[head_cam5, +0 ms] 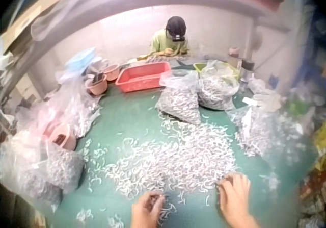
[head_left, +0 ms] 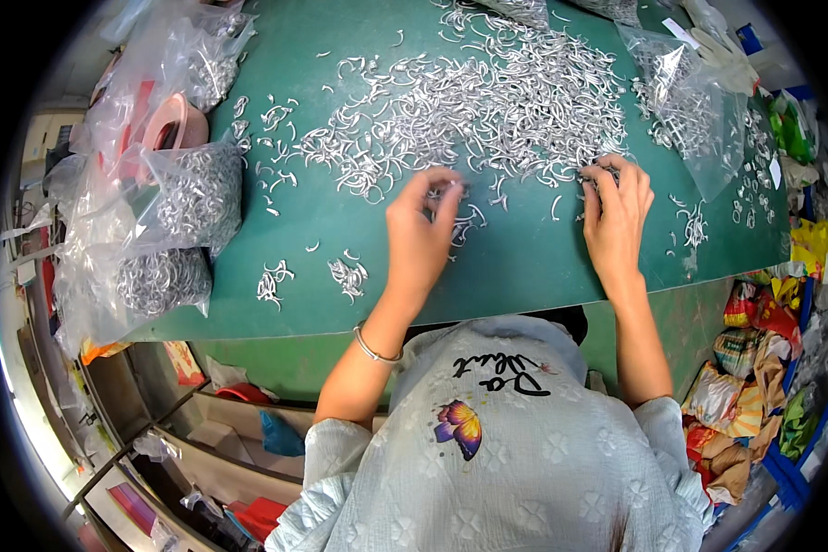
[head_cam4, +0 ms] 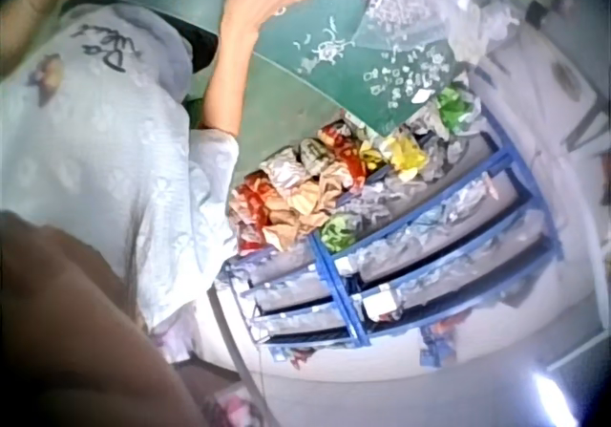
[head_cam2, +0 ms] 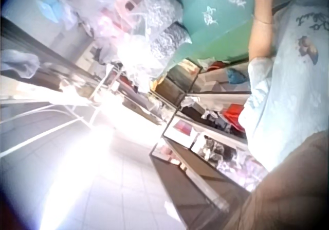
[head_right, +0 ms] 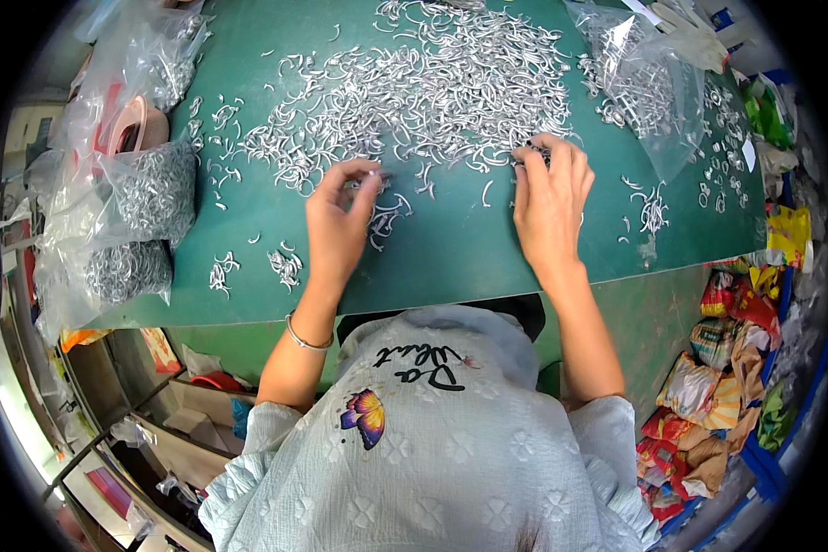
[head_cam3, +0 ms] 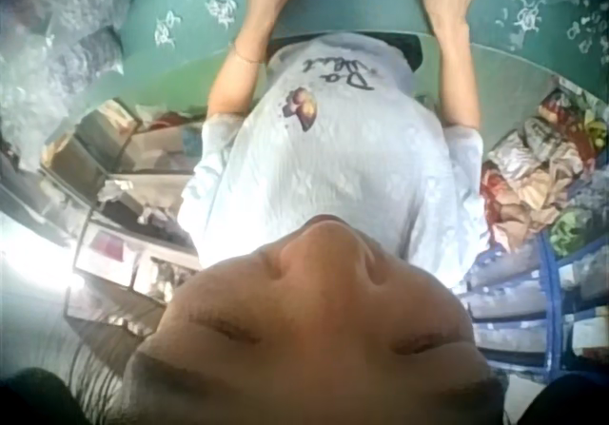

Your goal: The person sorts small crescent-shaped metal parts on a green workbench, moving them into piles and into plastic bags by hand.

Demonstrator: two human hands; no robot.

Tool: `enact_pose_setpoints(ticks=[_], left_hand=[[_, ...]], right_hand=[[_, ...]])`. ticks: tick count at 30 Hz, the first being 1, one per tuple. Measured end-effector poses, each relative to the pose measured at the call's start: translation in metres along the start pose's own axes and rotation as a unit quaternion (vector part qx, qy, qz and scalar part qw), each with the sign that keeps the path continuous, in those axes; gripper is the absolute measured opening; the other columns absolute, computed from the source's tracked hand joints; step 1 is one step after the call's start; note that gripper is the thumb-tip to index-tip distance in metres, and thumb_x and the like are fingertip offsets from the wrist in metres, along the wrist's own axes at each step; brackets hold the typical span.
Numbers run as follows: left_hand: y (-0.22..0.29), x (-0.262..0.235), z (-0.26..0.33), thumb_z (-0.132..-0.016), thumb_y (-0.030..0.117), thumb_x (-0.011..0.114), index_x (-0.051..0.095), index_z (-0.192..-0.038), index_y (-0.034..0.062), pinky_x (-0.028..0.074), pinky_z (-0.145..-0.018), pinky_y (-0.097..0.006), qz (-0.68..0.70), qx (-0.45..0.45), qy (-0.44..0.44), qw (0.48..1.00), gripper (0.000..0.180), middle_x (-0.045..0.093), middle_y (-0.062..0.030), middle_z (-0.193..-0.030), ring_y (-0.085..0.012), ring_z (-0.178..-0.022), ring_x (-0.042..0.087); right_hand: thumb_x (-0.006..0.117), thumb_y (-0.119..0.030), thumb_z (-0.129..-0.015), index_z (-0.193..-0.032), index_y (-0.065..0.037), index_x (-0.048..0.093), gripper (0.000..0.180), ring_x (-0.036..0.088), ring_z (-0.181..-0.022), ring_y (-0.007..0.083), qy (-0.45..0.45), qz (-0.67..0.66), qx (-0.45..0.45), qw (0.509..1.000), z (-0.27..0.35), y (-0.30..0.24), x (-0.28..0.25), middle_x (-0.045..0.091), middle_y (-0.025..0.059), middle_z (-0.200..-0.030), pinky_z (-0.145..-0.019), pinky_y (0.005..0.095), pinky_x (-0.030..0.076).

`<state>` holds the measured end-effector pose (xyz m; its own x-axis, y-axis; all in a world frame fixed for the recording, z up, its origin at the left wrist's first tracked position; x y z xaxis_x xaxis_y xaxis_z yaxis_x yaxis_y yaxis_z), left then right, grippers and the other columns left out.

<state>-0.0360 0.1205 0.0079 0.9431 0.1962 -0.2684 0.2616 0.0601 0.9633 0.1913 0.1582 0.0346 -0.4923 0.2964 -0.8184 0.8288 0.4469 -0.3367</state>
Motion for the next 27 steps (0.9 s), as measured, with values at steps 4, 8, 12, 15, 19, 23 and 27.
enact_pose_setpoints(ticks=[4,8,12,15,19,23,27], left_hand=[[-0.003,-0.011,-0.007,-0.089,-0.005,0.059,0.061,-0.116,-0.0004,0.053,-0.078,-0.026,0.148,-0.016,0.057,0.987,0.027,0.063,-0.0117,-0.116,-0.0167,-0.104,0.062],[0.012,-0.020,0.009,-0.087,-0.007,0.059,0.061,-0.117,0.0011,0.055,-0.078,-0.026,-0.034,0.096,0.106,0.989,0.031,0.057,-0.0151,-0.126,-0.0220,-0.109,0.061],[0.010,-0.027,0.042,-0.082,-0.001,0.069,0.058,-0.122,0.0013,0.049,-0.087,-0.037,-0.245,0.160,0.048,0.955,0.042,0.055,-0.0158,-0.122,-0.0287,-0.106,0.058],[0.019,-0.007,0.058,-0.077,0.003,0.074,0.058,-0.119,0.0020,0.043,-0.089,-0.041,-0.295,0.088,-0.001,0.951,0.045,0.053,-0.0144,-0.116,-0.0327,-0.101,0.053],[0.012,0.000,0.061,-0.080,0.003,0.068,0.059,-0.115,0.0014,0.042,-0.084,-0.041,-0.269,0.099,-0.030,0.958,0.037,0.052,-0.0139,-0.113,-0.0321,-0.100,0.051],[-0.003,-0.014,0.067,-0.082,-0.007,0.062,0.060,-0.113,0.0001,0.046,-0.079,-0.040,-0.214,0.116,0.012,0.970,0.032,0.053,-0.0168,-0.108,-0.0328,-0.090,0.055],[0.001,-0.021,0.064,-0.081,-0.009,0.066,0.061,-0.113,0.0021,0.049,-0.077,-0.037,-0.133,0.060,0.096,0.985,0.034,0.056,-0.0131,-0.109,-0.0280,-0.092,0.058]], right_hand=[[0.073,-0.015,-0.078,-0.097,-0.010,0.063,0.022,0.051,-0.097,0.0252,-0.038,-0.058,-0.031,0.997,-0.002,-0.044,0.009,0.057,0.0050,-0.101,-0.086,0.0403,0.035],[0.073,-0.013,-0.078,-0.097,-0.008,0.062,0.022,0.051,-0.096,0.0253,-0.099,-0.056,-0.056,0.992,0.006,-0.048,0.032,0.057,0.0055,-0.101,-0.087,0.0411,0.034],[0.072,-0.010,-0.079,-0.096,-0.007,0.062,0.020,0.051,-0.095,0.0259,-0.094,-0.034,-0.025,0.995,0.013,-0.032,0.017,0.056,0.0054,-0.099,-0.087,0.0421,0.034],[0.070,-0.009,-0.079,-0.103,-0.007,0.061,0.026,0.050,-0.100,0.0264,-0.111,-0.004,0.007,0.994,0.011,-0.046,0.010,0.054,0.0081,-0.107,-0.087,0.0429,0.034],[0.070,-0.010,-0.080,-0.107,-0.005,0.059,0.030,0.048,-0.106,0.0273,-0.139,-0.061,-0.060,0.987,0.005,-0.077,0.035,0.052,0.0097,-0.113,-0.090,0.0433,0.034],[0.070,-0.009,-0.079,-0.099,-0.007,0.062,0.022,0.048,-0.107,0.0280,-0.152,-0.090,-0.058,0.983,0.011,-0.062,0.037,0.053,0.0084,-0.112,-0.092,0.0437,0.033],[0.070,-0.006,-0.078,-0.096,-0.007,0.063,0.019,0.048,-0.109,0.0292,-0.127,-0.069,-0.023,0.989,0.013,-0.047,0.021,0.054,0.0080,-0.113,-0.093,0.0436,0.033]])
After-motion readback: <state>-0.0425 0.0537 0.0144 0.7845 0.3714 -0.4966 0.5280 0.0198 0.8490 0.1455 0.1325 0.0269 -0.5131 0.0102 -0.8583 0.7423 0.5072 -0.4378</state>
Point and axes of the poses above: each hand's wrist, its own z-axis away from the middle knuckle, its own x-axis out of the palm, y = z × x, the point moved 4 cm from there along -z, towards the middle knuckle
